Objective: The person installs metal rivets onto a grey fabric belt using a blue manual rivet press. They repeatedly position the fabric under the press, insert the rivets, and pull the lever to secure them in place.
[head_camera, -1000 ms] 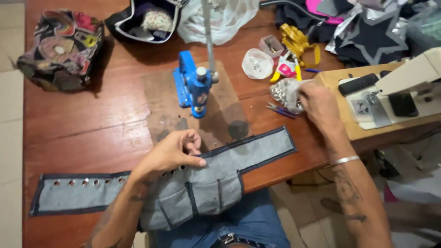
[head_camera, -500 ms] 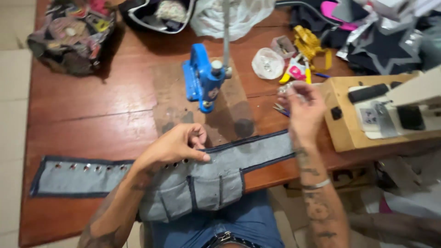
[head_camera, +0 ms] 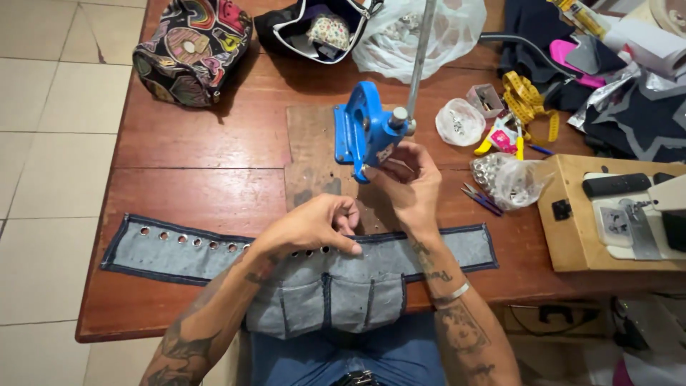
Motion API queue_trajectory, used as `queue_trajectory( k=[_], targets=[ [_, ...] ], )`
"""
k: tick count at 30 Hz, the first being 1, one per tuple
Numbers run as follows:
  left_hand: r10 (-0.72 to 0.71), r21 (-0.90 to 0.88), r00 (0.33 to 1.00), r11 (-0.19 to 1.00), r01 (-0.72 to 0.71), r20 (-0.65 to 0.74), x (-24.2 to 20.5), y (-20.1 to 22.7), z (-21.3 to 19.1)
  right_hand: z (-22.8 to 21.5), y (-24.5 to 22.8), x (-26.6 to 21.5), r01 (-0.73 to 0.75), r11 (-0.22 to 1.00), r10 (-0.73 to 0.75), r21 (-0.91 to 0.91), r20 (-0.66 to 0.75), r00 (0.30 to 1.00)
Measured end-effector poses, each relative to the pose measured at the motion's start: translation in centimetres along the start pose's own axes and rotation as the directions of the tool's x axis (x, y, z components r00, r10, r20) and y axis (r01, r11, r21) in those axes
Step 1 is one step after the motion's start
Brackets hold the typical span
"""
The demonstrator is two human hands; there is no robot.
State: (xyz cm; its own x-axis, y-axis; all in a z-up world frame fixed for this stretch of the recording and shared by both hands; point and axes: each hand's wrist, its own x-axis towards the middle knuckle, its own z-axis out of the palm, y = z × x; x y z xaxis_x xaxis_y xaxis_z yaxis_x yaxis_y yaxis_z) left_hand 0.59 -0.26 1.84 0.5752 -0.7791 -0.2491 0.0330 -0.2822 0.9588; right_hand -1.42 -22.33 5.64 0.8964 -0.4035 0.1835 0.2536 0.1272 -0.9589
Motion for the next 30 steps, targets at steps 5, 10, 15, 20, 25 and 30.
queue_trajectory(
  k=[5,10,15,20,25,30],
  targets=[
    [-0.006,-0.009,1.0,1.0,0.006,-0.003,-0.9,1.3,-0.4,-2.3,0.7,1.7,-0.061,0.996,0.068,-0.061,0.129,0.989],
    [0.018,-0.085,1.0,0.996,-0.017,0.014,-1.9,2.7,-0.4,-2.4,-7.5,-3.2,0.132,0.885,-0.084,-0.446,0.125,0.989],
    [0.146,-0.155,0.988,0.978,-0.137,0.05,-1.1,1.7,0.2,-6.0,-5.9,-6.5,0.54,0.694,0.058,-0.477,0.784,0.619],
    [0.102,-0.188,0.995,0.977,-0.104,-0.02,-2.6,4.3,-1.1,-6.6,-6.1,-4.4,0.104,0.864,0.278,-0.492,0.639,0.717],
    [0.007,-0.232,0.999,0.973,-0.014,-0.034,-2.9,5.3,-1.1,-6.5,-5.6,-3.2,0.007,0.89,0.327,-0.457,0.646,0.69],
    [-0.089,-0.337,0.978,0.941,0.02,-0.191,-2.8,6.8,-0.1,-7.1,-2.5,-2.2,-0.179,0.872,0.431,-0.455,0.543,0.72]
  ],
)
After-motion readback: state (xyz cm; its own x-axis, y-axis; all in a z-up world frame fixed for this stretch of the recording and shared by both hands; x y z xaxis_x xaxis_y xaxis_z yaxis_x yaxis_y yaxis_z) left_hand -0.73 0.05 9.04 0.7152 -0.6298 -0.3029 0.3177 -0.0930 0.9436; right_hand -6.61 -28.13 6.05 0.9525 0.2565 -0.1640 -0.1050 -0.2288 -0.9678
